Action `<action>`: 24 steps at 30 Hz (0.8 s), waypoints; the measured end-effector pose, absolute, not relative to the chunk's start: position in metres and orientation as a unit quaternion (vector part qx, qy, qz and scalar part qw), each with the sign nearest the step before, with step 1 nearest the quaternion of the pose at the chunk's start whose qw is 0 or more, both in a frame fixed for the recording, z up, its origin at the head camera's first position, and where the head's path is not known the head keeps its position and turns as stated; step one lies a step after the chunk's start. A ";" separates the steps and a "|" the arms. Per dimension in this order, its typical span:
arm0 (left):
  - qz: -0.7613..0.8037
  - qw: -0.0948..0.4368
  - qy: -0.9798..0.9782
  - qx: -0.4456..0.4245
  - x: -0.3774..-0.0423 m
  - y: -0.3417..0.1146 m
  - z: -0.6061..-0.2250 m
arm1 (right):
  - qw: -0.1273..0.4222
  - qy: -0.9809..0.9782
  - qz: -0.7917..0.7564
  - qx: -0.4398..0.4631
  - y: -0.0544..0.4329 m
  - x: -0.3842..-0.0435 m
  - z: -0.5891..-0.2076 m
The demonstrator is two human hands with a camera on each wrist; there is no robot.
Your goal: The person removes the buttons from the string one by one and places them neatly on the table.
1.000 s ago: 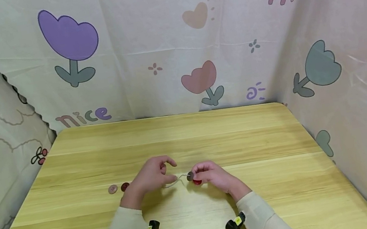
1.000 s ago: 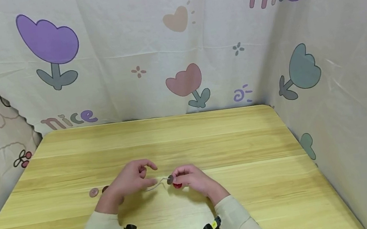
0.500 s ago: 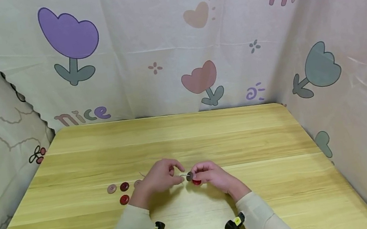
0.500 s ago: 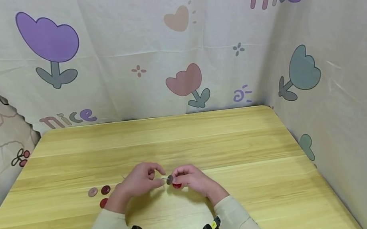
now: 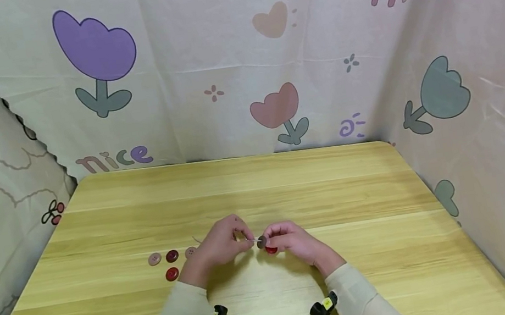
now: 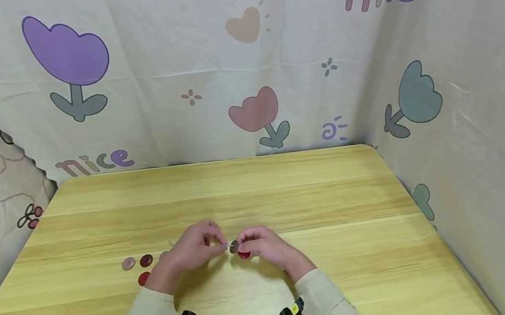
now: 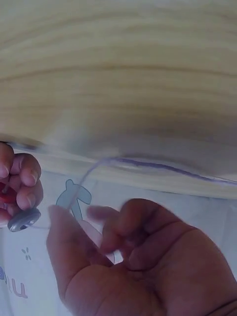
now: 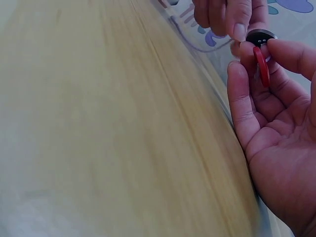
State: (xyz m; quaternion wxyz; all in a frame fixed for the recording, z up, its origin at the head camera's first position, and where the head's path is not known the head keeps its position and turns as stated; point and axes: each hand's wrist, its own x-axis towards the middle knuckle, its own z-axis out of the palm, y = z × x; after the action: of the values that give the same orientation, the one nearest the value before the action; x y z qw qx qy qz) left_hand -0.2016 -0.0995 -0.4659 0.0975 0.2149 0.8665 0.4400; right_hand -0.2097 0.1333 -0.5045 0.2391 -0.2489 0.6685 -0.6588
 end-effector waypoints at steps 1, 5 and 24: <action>0.447 0.101 0.863 0.214 -0.201 -0.099 -0.466 | 0.239 0.668 -0.659 -0.249 0.133 -0.210 -0.504; 0.486 0.138 0.837 0.211 -0.200 -0.098 -0.466 | 0.237 0.666 -0.661 -0.252 0.133 -0.210 -0.505; 0.480 0.122 0.838 0.230 -0.197 -0.091 -0.467 | 0.241 0.663 -0.664 -0.250 0.134 -0.211 -0.507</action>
State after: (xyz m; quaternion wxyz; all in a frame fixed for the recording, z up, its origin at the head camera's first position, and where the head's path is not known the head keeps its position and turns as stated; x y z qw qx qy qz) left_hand -0.1972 -0.0911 -0.4665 0.1220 0.2297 0.8376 0.4804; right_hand -0.2107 0.1338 -0.5070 0.2406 -0.2497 0.6627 -0.6638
